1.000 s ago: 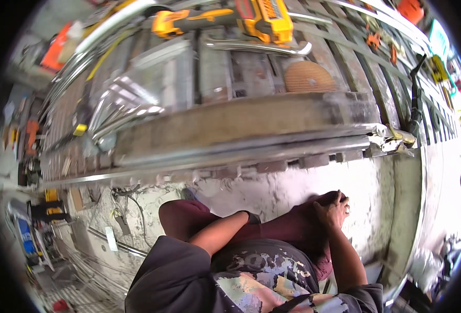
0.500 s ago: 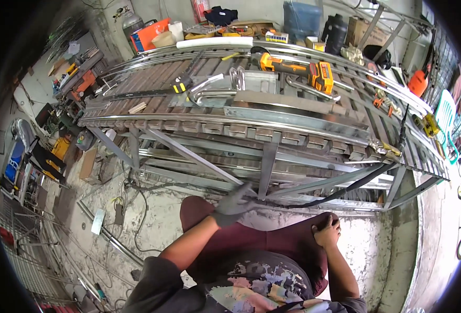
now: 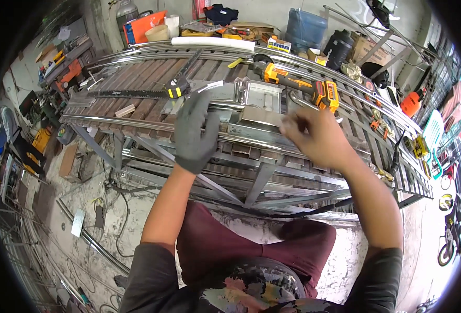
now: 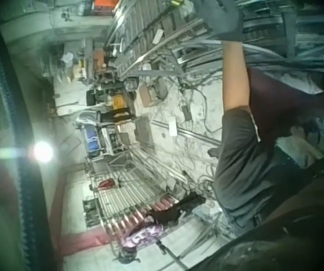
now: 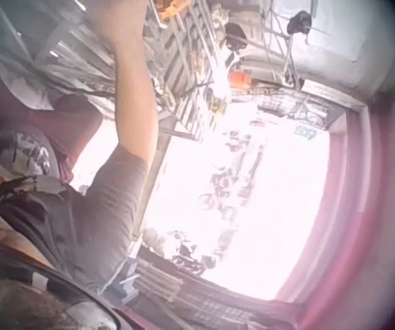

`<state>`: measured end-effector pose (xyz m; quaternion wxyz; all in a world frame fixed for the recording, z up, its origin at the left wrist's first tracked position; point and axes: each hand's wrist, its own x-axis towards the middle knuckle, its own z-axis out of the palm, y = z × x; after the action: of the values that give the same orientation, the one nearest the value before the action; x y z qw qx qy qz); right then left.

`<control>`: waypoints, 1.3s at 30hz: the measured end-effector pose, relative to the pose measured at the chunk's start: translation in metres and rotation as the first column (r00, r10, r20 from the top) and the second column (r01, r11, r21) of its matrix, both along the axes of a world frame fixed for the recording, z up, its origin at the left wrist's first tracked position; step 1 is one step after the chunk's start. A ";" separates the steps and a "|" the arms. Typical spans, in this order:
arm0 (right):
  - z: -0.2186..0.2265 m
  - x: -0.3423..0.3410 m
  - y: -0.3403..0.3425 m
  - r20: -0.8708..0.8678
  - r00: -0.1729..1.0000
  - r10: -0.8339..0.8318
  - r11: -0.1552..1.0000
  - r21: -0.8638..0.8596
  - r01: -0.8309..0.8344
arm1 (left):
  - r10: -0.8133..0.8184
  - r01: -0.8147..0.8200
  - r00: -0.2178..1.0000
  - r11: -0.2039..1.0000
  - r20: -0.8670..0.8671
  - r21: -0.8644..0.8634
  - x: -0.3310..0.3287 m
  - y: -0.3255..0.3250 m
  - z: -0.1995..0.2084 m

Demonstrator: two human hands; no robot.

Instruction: The person fits and assembles metal handles, metal tubes, and metal brackets onto a larger metal frame on a fabrication workbench. The person uses work gloves, a tape measure, and metal clamps to secure the components.

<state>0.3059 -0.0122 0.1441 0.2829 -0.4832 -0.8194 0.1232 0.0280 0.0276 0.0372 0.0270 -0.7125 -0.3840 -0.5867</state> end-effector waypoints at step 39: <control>-0.022 -0.018 0.191 0.404 0.899 -0.167 0.984 0.126 0.126 | 0.222 -0.206 0.956 0.974 0.193 -0.098 -0.007 0.049 -0.013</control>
<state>0.2876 0.1791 0.1219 0.1348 -0.5443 -0.8269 -0.0433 0.0215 0.0762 0.0244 0.0236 -0.6037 -0.4820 -0.6345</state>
